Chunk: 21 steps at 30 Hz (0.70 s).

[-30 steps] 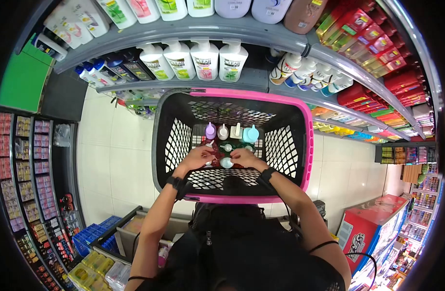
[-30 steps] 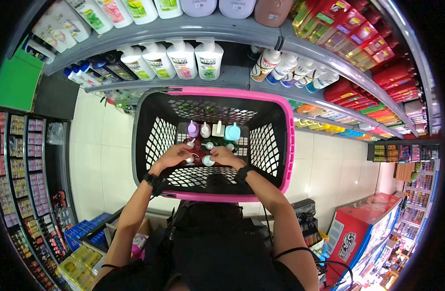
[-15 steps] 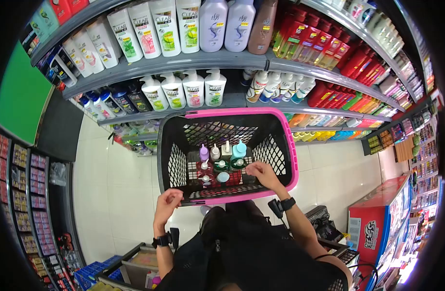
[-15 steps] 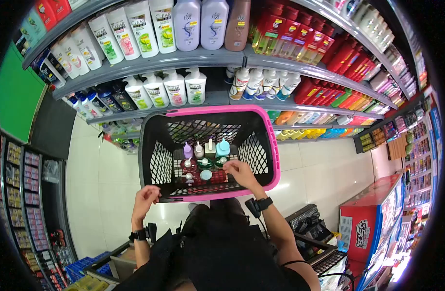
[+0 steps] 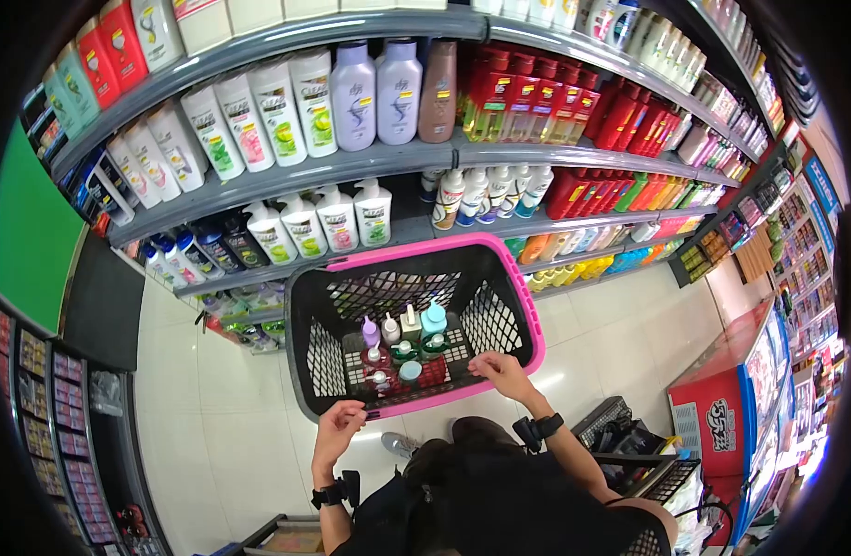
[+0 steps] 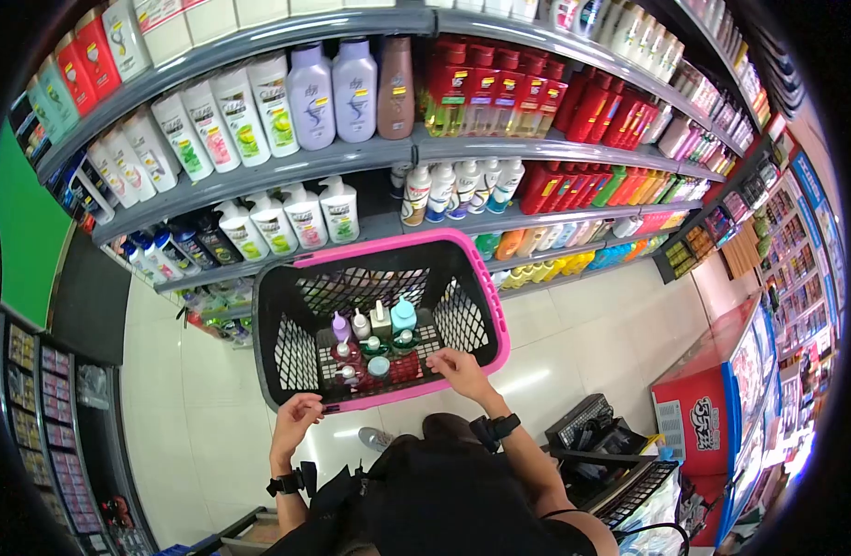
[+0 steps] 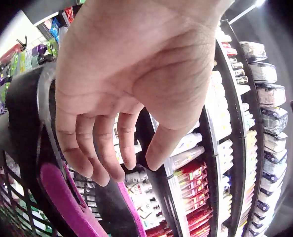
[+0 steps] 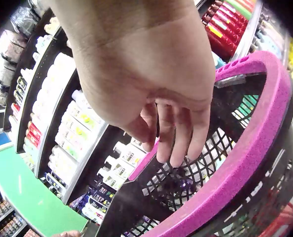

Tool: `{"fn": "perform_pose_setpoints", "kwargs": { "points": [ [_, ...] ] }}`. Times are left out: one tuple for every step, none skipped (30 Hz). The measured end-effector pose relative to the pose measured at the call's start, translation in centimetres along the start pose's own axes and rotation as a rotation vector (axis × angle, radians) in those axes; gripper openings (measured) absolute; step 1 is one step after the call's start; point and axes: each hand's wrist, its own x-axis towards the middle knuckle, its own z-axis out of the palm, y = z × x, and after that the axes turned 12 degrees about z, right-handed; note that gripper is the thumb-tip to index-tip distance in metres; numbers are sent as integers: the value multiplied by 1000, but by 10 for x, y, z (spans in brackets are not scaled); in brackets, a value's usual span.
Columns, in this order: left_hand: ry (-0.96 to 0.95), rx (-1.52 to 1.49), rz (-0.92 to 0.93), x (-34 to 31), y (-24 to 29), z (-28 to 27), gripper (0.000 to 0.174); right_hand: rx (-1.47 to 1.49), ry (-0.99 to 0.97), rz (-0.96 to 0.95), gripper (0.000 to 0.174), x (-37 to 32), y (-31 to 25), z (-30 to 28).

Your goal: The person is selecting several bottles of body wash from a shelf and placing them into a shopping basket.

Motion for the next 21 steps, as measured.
{"fn": "perform_pose_setpoints", "kwargs": {
  "points": [
    [-24, 5, -3, 4, 0, 7, 25, 34, 12, -15, 19, -2, 5, -4],
    [-36, 8, 5, 8, 1, 14, 25, 68, 23, -31, 19, -2, 10, -11],
    [-67, 24, -4, 12, 3, 24, 24, 69, 35, -22, 20, -10, 8, -19],
    [-98, 40, -13, 17, 3, 35, 24, 73, 57, -24, 20, -16, 12, -29],
    [-139, 83, 2, 24, 0, 46, 24, 78, 80, -27, 20, -23, 18, -41],
    [-167, 94, 9, 32, 3, 58, 24, 95, 107, -32, 20, -28, 22, -54],
    [-198, 105, -3, 40, 7, 74, 24, 101, 167, -39, 20, -40, 18, -69],
    [-229, 117, -14, 49, 11, 91, 24, 116, 193, -43, 20, -46, 27, -88],
    [-288, 180, 1, 58, 14, 109, 25, 127, 242, -22, 20, -55, 40, -106],
    [-312, 191, 7, 68, 16, 129, 25, 139, 291, 0, 19, -63, 55, -124],
    [-373, 217, 40, 79, 16, 151, 26, 154, 314, -3, 19, -69, 69, -141],
    [-423, 238, 70, 86, 17, 177, 27, 206, 354, -8, 19, -77, 83, -159],
    [-464, 284, 57, 92, 20, 203, 29, 259, 395, -14, 19, -84, 97, -178],
    [-478, 291, 60, 97, 22, 232, 29, 268, 408, -15, 19, -93, 111, -197],
    [-544, 314, 50, 101, 24, 261, 29, 293, 424, 3, 19, -100, 123, -216],
    [-609, 337, 40, 104, 28, 291, 30, 318, 440, 21, 19, -106, 135, -235],
    [-666, 386, 29, 105, 33, 321, 32, 329, 450, 16, 19, -113, 148, -252],
    [-717, 377, 6, 108, 30, 346, 33, 347, 468, 19, 20, -121, 159, -270],
    [-755, 398, 10, 112, 27, 373, 34, 365, 486, 22, 21, -127, 169, -289],
    [-794, 420, 13, 117, 25, 399, 34, 377, 503, 19, 21, -132, 178, -310],
    [-815, 425, 15, 120, 22, 426, 34, 361, 522, 38, 19, -140, 183, -331]
  ]
}}
